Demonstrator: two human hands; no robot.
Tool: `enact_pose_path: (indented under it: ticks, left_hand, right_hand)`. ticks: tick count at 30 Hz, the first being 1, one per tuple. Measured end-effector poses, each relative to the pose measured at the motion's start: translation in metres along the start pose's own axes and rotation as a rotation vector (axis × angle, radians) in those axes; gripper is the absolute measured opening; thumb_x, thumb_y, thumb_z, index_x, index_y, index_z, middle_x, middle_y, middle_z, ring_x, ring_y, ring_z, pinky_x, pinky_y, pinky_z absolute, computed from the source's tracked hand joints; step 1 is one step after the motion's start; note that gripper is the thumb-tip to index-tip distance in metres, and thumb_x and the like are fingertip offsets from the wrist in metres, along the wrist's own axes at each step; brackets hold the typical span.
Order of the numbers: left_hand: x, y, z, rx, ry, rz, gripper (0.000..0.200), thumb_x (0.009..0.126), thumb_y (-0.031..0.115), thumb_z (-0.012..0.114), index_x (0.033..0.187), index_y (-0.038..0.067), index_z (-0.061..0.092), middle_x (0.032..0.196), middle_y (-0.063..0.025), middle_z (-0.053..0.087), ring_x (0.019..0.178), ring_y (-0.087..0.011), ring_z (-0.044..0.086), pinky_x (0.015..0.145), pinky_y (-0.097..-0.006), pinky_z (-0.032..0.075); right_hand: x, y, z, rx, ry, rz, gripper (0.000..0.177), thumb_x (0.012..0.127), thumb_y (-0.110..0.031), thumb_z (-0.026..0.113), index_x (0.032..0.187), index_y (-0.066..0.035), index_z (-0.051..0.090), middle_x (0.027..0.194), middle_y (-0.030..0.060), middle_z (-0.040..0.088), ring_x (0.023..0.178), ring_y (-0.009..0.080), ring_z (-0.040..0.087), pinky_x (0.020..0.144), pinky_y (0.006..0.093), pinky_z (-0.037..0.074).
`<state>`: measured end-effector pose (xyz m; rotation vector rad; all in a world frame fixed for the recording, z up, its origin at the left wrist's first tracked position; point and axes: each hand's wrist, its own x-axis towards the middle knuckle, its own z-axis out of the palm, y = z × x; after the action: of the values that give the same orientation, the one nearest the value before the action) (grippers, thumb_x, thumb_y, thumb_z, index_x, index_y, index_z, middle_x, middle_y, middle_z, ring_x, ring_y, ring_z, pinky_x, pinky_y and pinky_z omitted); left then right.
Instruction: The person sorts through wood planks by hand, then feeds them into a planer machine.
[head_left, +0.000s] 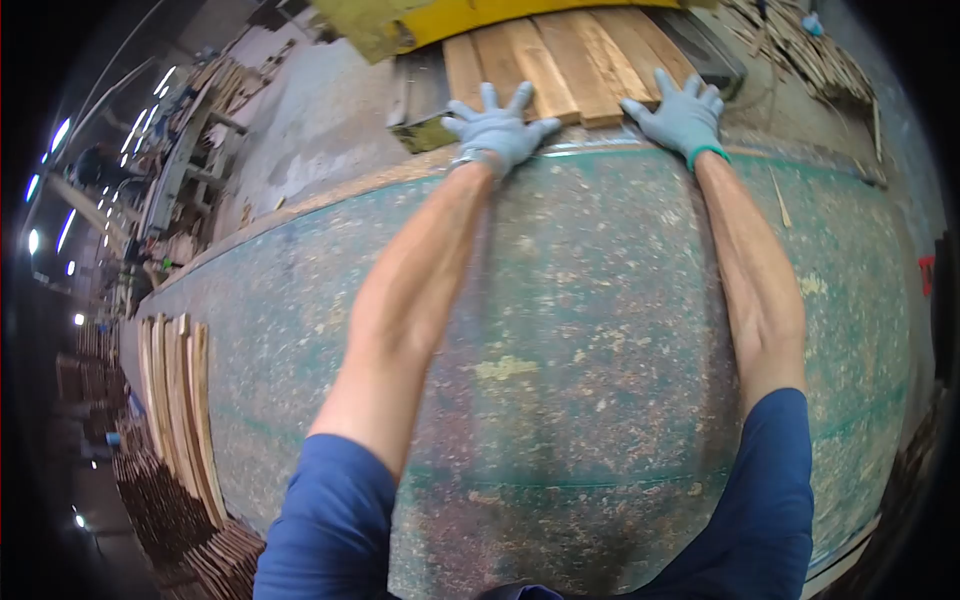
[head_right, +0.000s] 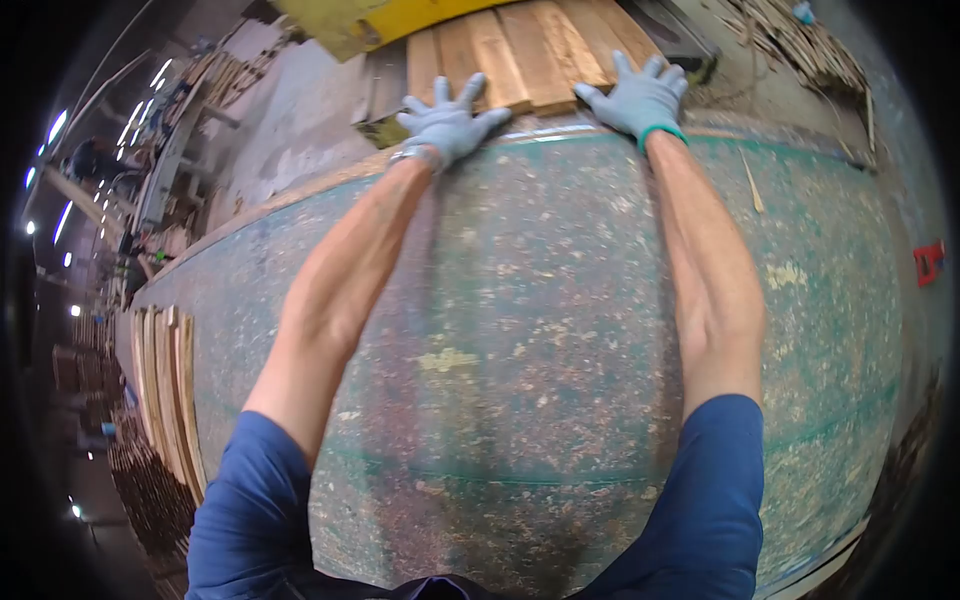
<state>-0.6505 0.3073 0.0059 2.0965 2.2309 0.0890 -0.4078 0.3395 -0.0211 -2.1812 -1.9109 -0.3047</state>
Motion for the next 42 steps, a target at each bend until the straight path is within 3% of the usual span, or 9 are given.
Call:
enact_pose_path:
  ticks: [3, 7, 12, 15, 20, 27, 35, 39, 42]
  left_hand:
    - [-0.008, -0.003, -0.008, -0.046, -0.039, -0.012, 0.094, 0.081, 0.084, 0.041, 0.157, 0.035, 0.013, 0.164, -0.0131, 0.008, 0.145, -0.0536, 0.001, 0.115, -0.0662, 0.002]
    - [-0.118, -0.062, 0.004, -0.373, 0.27, 0.232, 0.075, 0.089, 0.062, 0.051, 0.153, 0.027, 0.032, 0.158, -0.018, 0.026, 0.144, -0.053, 0.014, 0.116, -0.0643, 0.008]
    - [-0.346, -0.217, -0.011, -0.429, 0.524, -0.081, 0.05, 0.088, 0.038, 0.067, 0.128, 0.009, 0.062, 0.135, -0.0208, 0.054, 0.132, -0.0397, 0.043, 0.113, -0.0493, 0.031]
    - [-0.478, -0.3, -0.065, -0.276, 0.698, -0.405, 0.03, 0.084, 0.027, 0.07, 0.104, 0.005, 0.071, 0.106, -0.0138, 0.069, 0.103, -0.0308, 0.061, 0.093, -0.0422, 0.047]
    - [-0.631, -0.514, -0.116, -0.066, 0.785, -0.802, 0.05, 0.086, 0.043, 0.069, 0.118, 0.005, 0.067, 0.121, -0.021, 0.062, 0.113, -0.035, 0.057, 0.099, -0.0424, 0.044]
    - [-0.671, -0.731, -0.151, -0.051, 0.285, -1.078, 0.092, 0.085, 0.074, 0.046, 0.15, 0.009, 0.037, 0.157, -0.0192, 0.03, 0.147, -0.037, 0.022, 0.119, -0.0466, 0.018]
    - [-0.64, -0.8, -0.13, -0.121, 0.044, -1.104, 0.093, 0.087, 0.082, 0.022, 0.156, 0.021, 0.025, 0.165, -0.0141, 0.002, 0.151, -0.0382, -0.001, 0.114, -0.0657, -0.001]
    - [-0.64, -0.76, -0.145, -0.134, -0.006, -1.065, 0.083, 0.089, 0.077, 0.026, 0.154, 0.025, 0.031, 0.158, -0.0198, 0.022, 0.146, -0.0398, 0.018, 0.112, -0.0648, 0.01]
    - [-0.645, -0.729, -0.126, -0.179, 0.104, -0.967, 0.073, 0.09, 0.071, 0.035, 0.15, 0.03, 0.038, 0.144, -0.0203, 0.037, 0.136, -0.0376, 0.032, 0.107, -0.0619, 0.022]
  right_hand:
    - [-0.019, -0.018, -0.013, 0.242, 0.004, -0.107, 0.085, 0.083, -0.07, 0.052, 0.147, -0.015, 0.043, 0.147, 0.0301, 0.037, 0.136, 0.0502, 0.032, 0.112, 0.0557, 0.024]
    - [-0.173, -0.052, -0.055, 0.571, 0.023, -0.455, 0.064, 0.089, -0.041, 0.063, 0.141, -0.008, 0.047, 0.146, 0.0299, 0.039, 0.135, 0.0456, 0.038, 0.112, 0.0519, 0.03]
    - [-0.371, -0.065, -0.144, 0.433, -0.202, -0.608, 0.063, 0.086, -0.035, 0.064, 0.142, -0.01, 0.048, 0.151, 0.0234, 0.037, 0.142, 0.0392, 0.031, 0.116, 0.0545, 0.021]
    - [-0.378, -0.024, -0.147, 0.411, -0.118, -0.548, 0.059, 0.087, -0.034, 0.063, 0.139, -0.009, 0.05, 0.15, 0.0206, 0.04, 0.142, 0.0367, 0.033, 0.116, 0.0539, 0.021]
    - [-0.37, -0.008, -0.143, 0.353, -0.079, -0.578, 0.054, 0.09, -0.03, 0.06, 0.138, -0.007, 0.05, 0.147, 0.0192, 0.045, 0.14, 0.0354, 0.037, 0.115, 0.0507, 0.026]
    - [-0.398, -0.037, -0.168, 0.122, -0.251, -0.254, 0.044, 0.093, -0.026, 0.057, 0.13, -0.001, 0.056, 0.133, 0.0223, 0.056, 0.124, 0.0392, 0.052, 0.104, 0.0447, 0.041]
    - [-0.588, -0.29, -0.272, 0.53, -0.272, -0.574, 0.032, 0.086, -0.017, 0.065, 0.114, -0.002, 0.065, 0.119, 0.0208, 0.063, 0.114, 0.039, 0.058, 0.099, 0.0453, 0.045]
    - [-0.658, -0.48, -0.314, 0.919, -0.316, -0.885, 0.043, 0.081, -0.021, 0.07, 0.119, -0.003, 0.062, 0.126, 0.0256, 0.058, 0.115, 0.0417, 0.057, 0.099, 0.0465, 0.045]
    - [-0.702, -0.59, -0.34, 0.878, -0.296, -1.086, 0.079, 0.075, -0.044, 0.076, 0.14, -0.01, 0.046, 0.144, 0.0324, 0.037, 0.13, 0.0501, 0.04, 0.106, 0.0526, 0.038]
